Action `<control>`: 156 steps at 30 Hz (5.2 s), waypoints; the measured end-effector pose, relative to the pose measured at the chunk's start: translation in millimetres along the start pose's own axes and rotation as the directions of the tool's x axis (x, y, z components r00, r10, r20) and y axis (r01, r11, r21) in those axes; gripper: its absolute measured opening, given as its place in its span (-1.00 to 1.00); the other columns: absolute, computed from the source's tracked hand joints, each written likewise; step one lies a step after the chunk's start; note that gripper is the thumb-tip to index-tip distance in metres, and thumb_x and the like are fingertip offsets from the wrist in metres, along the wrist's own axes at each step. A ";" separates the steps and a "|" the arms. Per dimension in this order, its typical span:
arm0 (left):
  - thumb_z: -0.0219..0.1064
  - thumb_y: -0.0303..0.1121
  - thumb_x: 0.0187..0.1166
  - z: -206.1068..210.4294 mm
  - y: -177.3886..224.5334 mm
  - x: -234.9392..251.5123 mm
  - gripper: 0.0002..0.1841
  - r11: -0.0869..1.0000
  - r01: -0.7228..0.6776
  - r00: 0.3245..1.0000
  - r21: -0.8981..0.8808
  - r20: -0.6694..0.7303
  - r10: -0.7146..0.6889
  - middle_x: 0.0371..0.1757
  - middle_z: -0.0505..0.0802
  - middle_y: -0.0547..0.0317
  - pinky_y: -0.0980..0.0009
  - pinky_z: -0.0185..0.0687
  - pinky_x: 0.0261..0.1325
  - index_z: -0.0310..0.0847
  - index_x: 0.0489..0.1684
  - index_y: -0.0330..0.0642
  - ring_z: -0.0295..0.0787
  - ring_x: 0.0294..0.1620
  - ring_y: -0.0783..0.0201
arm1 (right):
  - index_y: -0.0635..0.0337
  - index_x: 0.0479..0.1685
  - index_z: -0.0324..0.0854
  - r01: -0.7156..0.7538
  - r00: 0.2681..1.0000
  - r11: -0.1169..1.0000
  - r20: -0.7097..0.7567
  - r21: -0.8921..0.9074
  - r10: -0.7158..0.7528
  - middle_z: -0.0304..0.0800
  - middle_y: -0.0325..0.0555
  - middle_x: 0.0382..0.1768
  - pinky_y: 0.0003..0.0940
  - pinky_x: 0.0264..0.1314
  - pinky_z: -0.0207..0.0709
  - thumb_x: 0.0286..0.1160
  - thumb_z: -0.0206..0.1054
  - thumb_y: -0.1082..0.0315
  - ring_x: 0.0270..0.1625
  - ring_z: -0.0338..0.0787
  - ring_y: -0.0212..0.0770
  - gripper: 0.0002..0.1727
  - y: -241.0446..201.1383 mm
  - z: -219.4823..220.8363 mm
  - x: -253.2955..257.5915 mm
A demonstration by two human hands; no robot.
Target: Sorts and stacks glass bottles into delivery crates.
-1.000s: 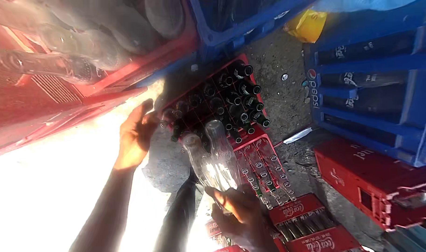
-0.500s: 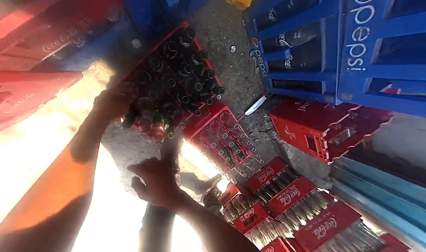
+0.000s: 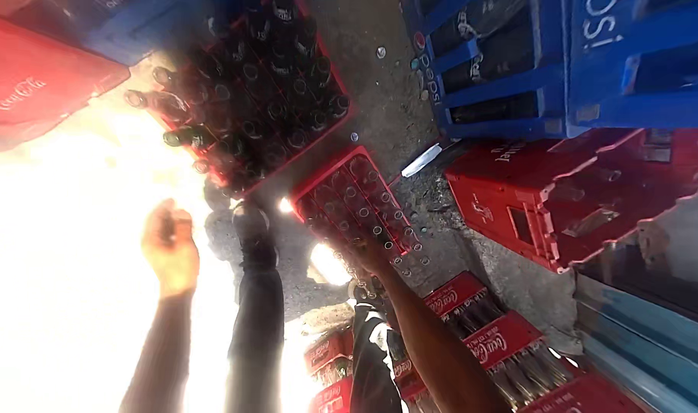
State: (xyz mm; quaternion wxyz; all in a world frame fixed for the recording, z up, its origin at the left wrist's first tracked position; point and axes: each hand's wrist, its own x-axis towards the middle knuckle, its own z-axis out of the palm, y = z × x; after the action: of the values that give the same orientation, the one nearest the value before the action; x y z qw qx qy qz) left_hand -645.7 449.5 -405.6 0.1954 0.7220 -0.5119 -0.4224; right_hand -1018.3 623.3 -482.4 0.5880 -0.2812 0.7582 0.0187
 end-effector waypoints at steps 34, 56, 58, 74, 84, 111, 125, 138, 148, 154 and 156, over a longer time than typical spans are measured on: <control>0.29 -0.21 0.51 -168.5 -29.2 -34.3 -0.62 0.988 0.145 0.988 0.051 0.049 -0.147 -0.23 0.86 0.19 0.36 0.60 -0.39 0.75 0.27 0.01 0.65 -0.47 0.44 | -0.23 0.40 0.73 0.757 0.634 0.413 0.417 -0.506 -0.652 0.87 -0.01 0.20 0.36 0.27 0.58 0.63 0.24 0.17 0.24 0.83 0.10 -0.60 -460.3 -28.1 35.5; 0.35 -0.29 0.49 -77.0 13.0 -170.5 -0.66 0.931 0.281 0.949 -0.234 0.213 -0.233 -0.15 0.89 0.33 0.57 0.70 -0.32 0.77 0.22 -0.10 0.74 -0.38 0.57 | -0.40 0.43 0.70 0.548 0.823 0.468 0.350 -0.693 -0.447 0.79 -0.08 0.37 0.51 0.40 0.40 0.54 0.36 0.09 0.46 0.69 0.16 -0.55 -420.2 -4.9 128.2; 0.37 -0.31 0.50 -55.2 29.3 -189.1 -0.66 0.912 0.257 0.932 -0.320 0.333 -0.145 -0.01 0.91 0.35 0.53 0.75 -0.25 0.78 0.23 -0.05 0.79 -0.29 0.54 | -0.40 0.44 0.70 0.582 0.781 0.461 0.303 -0.669 -0.546 0.79 -0.12 0.36 0.46 0.39 0.43 0.57 0.28 0.05 0.45 0.70 0.11 -0.56 -402.9 -12.4 95.5; -0.12 -0.03 0.89 254.2 66.2 -215.1 -0.46 0.301 0.746 0.643 -0.595 0.524 -0.558 0.50 0.69 0.01 -0.16 0.66 0.27 0.02 0.85 0.24 0.69 0.42 -0.05 | 0.41 0.31 0.71 0.628 0.702 0.770 -0.507 0.112 -0.499 0.86 0.06 0.24 -0.30 0.35 0.73 0.40 0.34 0.45 0.25 0.85 -0.27 -0.55 88.3 -156.0 -210.9; 0.16 -0.23 0.74 304.2 3.1 -165.6 -0.44 0.629 0.625 0.767 -0.462 0.215 -0.604 0.30 0.77 -0.04 -0.05 0.73 0.02 0.22 0.75 0.17 0.79 0.16 -0.02 | 0.14 0.31 0.79 0.158 0.934 0.934 -0.356 0.321 -0.036 0.90 -0.10 0.22 -0.13 0.36 0.73 0.39 0.43 0.29 0.25 0.87 -0.25 -0.55 199.3 -58.8 -308.4; 0.22 -0.21 0.67 7.1 95.7 154.2 -0.60 0.941 -0.237 0.929 0.240 0.340 0.147 0.08 0.76 0.17 0.36 0.71 -0.31 0.53 0.45 0.01 0.67 -0.32 0.48 | 0.19 0.31 0.75 0.026 0.995 0.930 0.081 0.368 -0.060 0.87 0.08 0.18 -0.06 0.42 0.63 0.73 0.22 0.21 0.21 0.86 -0.07 -0.63 51.7 50.8 -118.5; 0.16 -0.20 0.77 53.9 66.9 12.0 -0.62 0.954 -0.202 0.928 0.220 0.356 0.114 0.29 0.77 0.04 0.16 0.79 0.11 0.56 0.47 -0.07 0.81 0.08 0.25 | -0.06 0.69 0.41 -0.147 0.949 0.760 -0.128 0.633 0.289 0.70 0.10 0.43 0.26 0.24 0.57 0.82 0.04 -0.09 0.36 0.71 0.16 -0.43 116.3 -85.7 -45.6; 0.12 -0.32 0.81 91.4 88.2 18.3 -0.70 0.989 0.008 0.935 0.147 0.349 -0.059 0.09 0.88 0.13 0.21 0.85 -0.01 0.66 0.37 -0.05 0.89 -0.07 0.25 | -0.08 0.70 0.45 -0.049 0.866 0.649 -0.292 0.759 0.406 0.79 0.09 0.13 -0.10 -0.07 0.64 0.79 0.18 0.18 -0.06 0.76 -0.12 -0.49 107.7 -32.1 -7.9; 0.29 0.15 0.60 165.2 187.9 202.5 -0.43 0.596 -0.613 0.768 0.519 0.569 0.295 0.46 0.64 -0.37 -0.44 0.17 0.58 0.71 0.37 -0.09 0.43 0.59 -0.39 | 0.45 0.33 0.68 0.284 0.813 0.833 -0.580 0.474 0.052 0.83 0.10 0.29 -0.58 0.34 0.63 0.40 0.34 0.47 0.26 0.82 -0.48 -0.53 23.0 -57.5 -217.9; 0.11 0.49 0.51 211.7 210.6 234.6 -0.25 0.474 -0.520 0.737 0.711 0.654 -0.172 0.47 0.69 -0.29 -0.68 0.23 0.32 0.62 0.53 0.25 0.51 0.51 -0.49 | 0.51 0.31 0.66 0.388 0.801 0.810 -0.596 0.439 -0.061 0.85 -0.03 0.28 -0.59 0.45 0.59 0.38 0.33 0.49 0.34 0.76 -0.54 -0.53 -20.5 -75.5 -223.5; 0.17 0.15 0.72 213.1 214.2 230.3 -0.51 0.516 -0.515 0.711 0.684 0.677 -0.189 0.47 0.70 -0.26 -0.66 0.25 0.31 0.64 0.51 0.25 0.52 0.51 -0.46 | 0.47 0.29 0.69 0.465 0.771 0.780 -0.624 0.418 -0.126 0.86 -0.08 0.27 -0.57 0.43 0.61 0.40 0.33 0.48 0.31 0.78 -0.52 -0.56 -42.9 -76.4 -205.8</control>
State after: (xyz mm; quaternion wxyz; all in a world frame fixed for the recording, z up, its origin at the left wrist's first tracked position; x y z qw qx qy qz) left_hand -913.8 187.7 -467.7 -0.3364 0.4572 -0.7536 -0.3315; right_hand -1035.4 643.0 -260.3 0.3871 -0.2137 0.8119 -0.3811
